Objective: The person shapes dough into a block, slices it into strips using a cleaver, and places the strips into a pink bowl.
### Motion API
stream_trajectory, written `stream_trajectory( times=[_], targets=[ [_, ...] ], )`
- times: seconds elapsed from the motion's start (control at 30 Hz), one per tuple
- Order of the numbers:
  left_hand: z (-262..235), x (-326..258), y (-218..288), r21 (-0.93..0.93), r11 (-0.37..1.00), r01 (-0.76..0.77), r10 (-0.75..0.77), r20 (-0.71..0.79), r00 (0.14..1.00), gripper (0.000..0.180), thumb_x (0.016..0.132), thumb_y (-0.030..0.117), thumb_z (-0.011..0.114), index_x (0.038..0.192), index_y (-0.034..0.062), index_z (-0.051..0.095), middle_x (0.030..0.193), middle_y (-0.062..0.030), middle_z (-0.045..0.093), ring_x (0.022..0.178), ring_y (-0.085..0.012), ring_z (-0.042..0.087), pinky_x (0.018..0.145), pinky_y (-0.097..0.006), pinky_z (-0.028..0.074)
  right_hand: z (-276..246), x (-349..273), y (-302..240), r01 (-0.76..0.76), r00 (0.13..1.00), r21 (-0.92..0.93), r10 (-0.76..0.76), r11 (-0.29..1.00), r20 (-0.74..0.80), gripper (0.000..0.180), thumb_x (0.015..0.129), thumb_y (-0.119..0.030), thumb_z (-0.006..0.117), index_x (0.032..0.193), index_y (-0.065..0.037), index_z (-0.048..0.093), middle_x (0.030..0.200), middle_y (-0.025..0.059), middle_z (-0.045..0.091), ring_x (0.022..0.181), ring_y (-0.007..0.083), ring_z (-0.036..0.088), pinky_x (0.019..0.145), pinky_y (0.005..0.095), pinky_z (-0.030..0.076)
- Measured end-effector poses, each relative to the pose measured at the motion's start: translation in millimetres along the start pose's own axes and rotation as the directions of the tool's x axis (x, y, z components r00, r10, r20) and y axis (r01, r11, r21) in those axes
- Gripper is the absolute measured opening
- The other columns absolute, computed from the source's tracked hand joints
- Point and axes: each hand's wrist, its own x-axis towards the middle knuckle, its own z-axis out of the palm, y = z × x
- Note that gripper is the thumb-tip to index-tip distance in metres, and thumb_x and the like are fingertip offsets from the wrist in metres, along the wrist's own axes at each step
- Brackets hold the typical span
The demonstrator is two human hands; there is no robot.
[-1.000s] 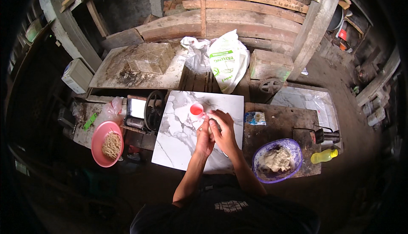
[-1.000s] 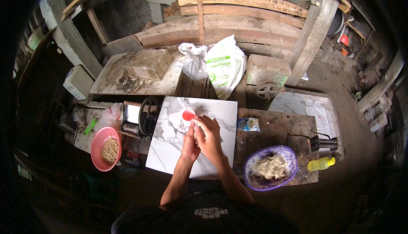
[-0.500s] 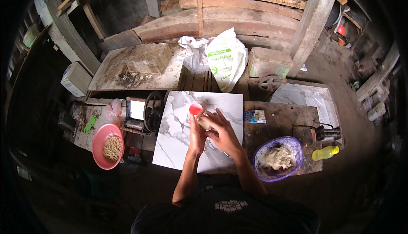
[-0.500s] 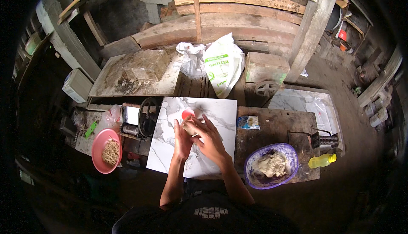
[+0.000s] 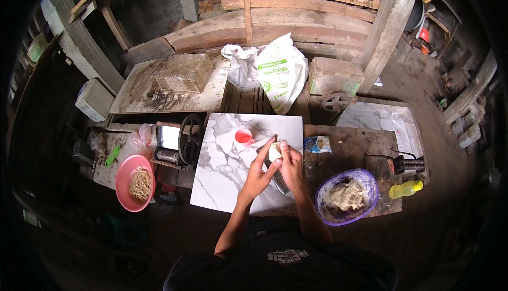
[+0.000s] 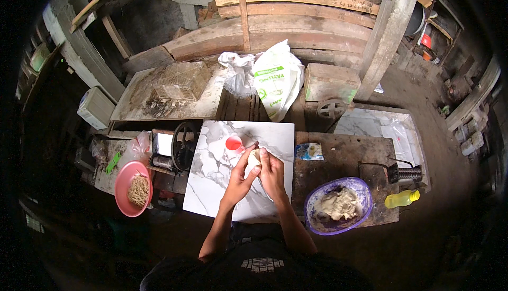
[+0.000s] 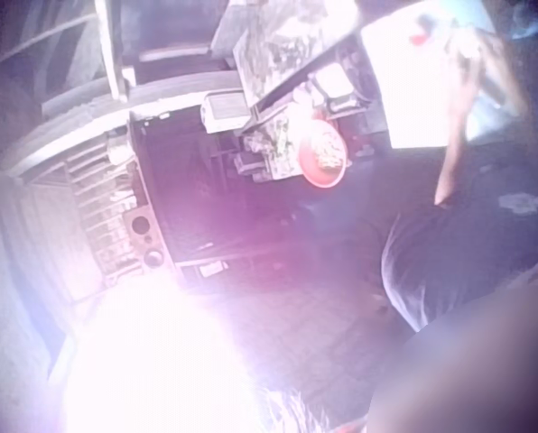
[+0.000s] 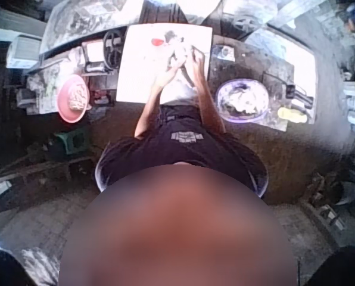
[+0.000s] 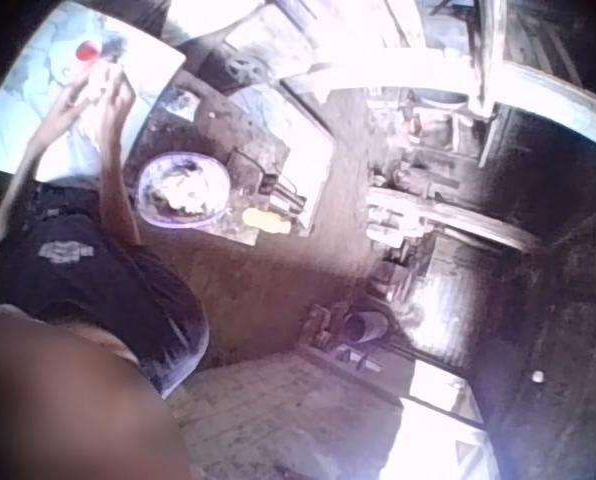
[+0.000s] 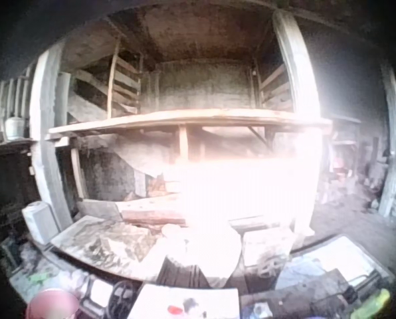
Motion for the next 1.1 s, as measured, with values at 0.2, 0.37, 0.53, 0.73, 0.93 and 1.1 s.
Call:
stream_trajectory(
  times=[0.2,0.37,0.53,0.73,0.93,1.1],
  targets=[
    [5.9,-7.3,-3.3,-0.102,0.993,0.056,-0.075,-0.194,0.978,0.032,0.085,0.013,0.045,0.113,-0.0032,0.043,0.109,-0.0107,0.050,0.099,-0.0151,0.046,0.087,-0.026,0.034,-6.5,2.1,1.1,-0.003,0.997,-0.166,0.017,0.986,0.080,0.031,0.087,-0.027,0.043,0.084,0.001,0.056,0.066,0.0060,0.053,0.057,0.0093,0.047,0.051,0.0229,0.039],
    [-4.1,-3.7,-5.2,-0.145,0.989,-0.005,-0.059,-0.435,0.899,0.026,0.089,0.017,0.040,0.098,-0.0037,0.053,0.088,-0.0054,0.057,0.080,-0.0083,0.050,0.072,-0.022,0.040,5.4,-4.2,-16.0,0.216,0.976,-0.286,-0.203,0.934,0.073,0.022,0.083,-0.014,0.049,0.101,-0.001,0.052,0.084,0.0077,0.054,0.070,0.0120,0.050,0.062,0.0246,0.041],
    [-12.4,-3.8,-0.7,-0.204,0.975,0.083,-0.161,-0.402,0.901,0.032,0.090,0.023,0.036,0.095,-0.0038,0.054,0.082,-0.0039,0.058,0.077,-0.0074,0.049,0.070,-0.022,0.040,1.7,-0.1,-19.2,0.550,0.830,-0.403,-0.428,0.731,0.357,0.034,0.071,-0.008,0.061,0.104,-0.003,0.053,0.094,0.0108,0.052,0.084,0.0256,0.051,0.074,0.0298,0.041],
    [-1.0,-13.6,8.3,-0.103,0.995,0.017,-0.044,-0.267,0.963,0.043,0.090,0.027,0.034,0.121,-0.0021,0.032,0.119,-0.0148,0.040,0.110,-0.0200,0.037,0.094,-0.030,0.026,-2.3,1.4,-17.3,0.460,0.888,-0.358,-0.422,0.813,0.183,0.011,0.073,-0.006,0.059,0.080,0.001,0.056,0.076,0.0115,0.054,0.070,0.0228,0.052,0.064,0.0286,0.041],
    [-1.6,-2.1,8.0,-0.050,0.997,-0.066,0.053,-0.234,0.971,0.035,0.087,0.018,0.041,0.116,-0.0027,0.037,0.117,-0.0158,0.043,0.106,-0.0215,0.042,0.091,-0.031,0.031,2.4,0.9,-13.1,0.478,0.878,-0.310,-0.436,0.822,0.197,0.017,0.080,-0.012,0.052,0.072,0.003,0.049,0.063,0.0089,0.050,0.052,0.0155,0.041,0.047,0.0273,0.033],
    [0.7,5.5,17.1,-0.158,0.987,0.038,-0.088,-0.323,0.942,0.032,0.089,0.024,0.038,0.096,-0.0035,0.053,0.088,-0.0080,0.059,0.082,-0.0128,0.054,0.076,-0.024,0.040,-6.2,-0.6,-3.2,0.210,0.959,-0.196,-0.163,0.958,0.233,0.015,0.079,-0.013,0.055,0.078,0.001,0.053,0.066,0.0038,0.051,0.060,0.0104,0.045,0.054,0.0235,0.037]
  ],
)
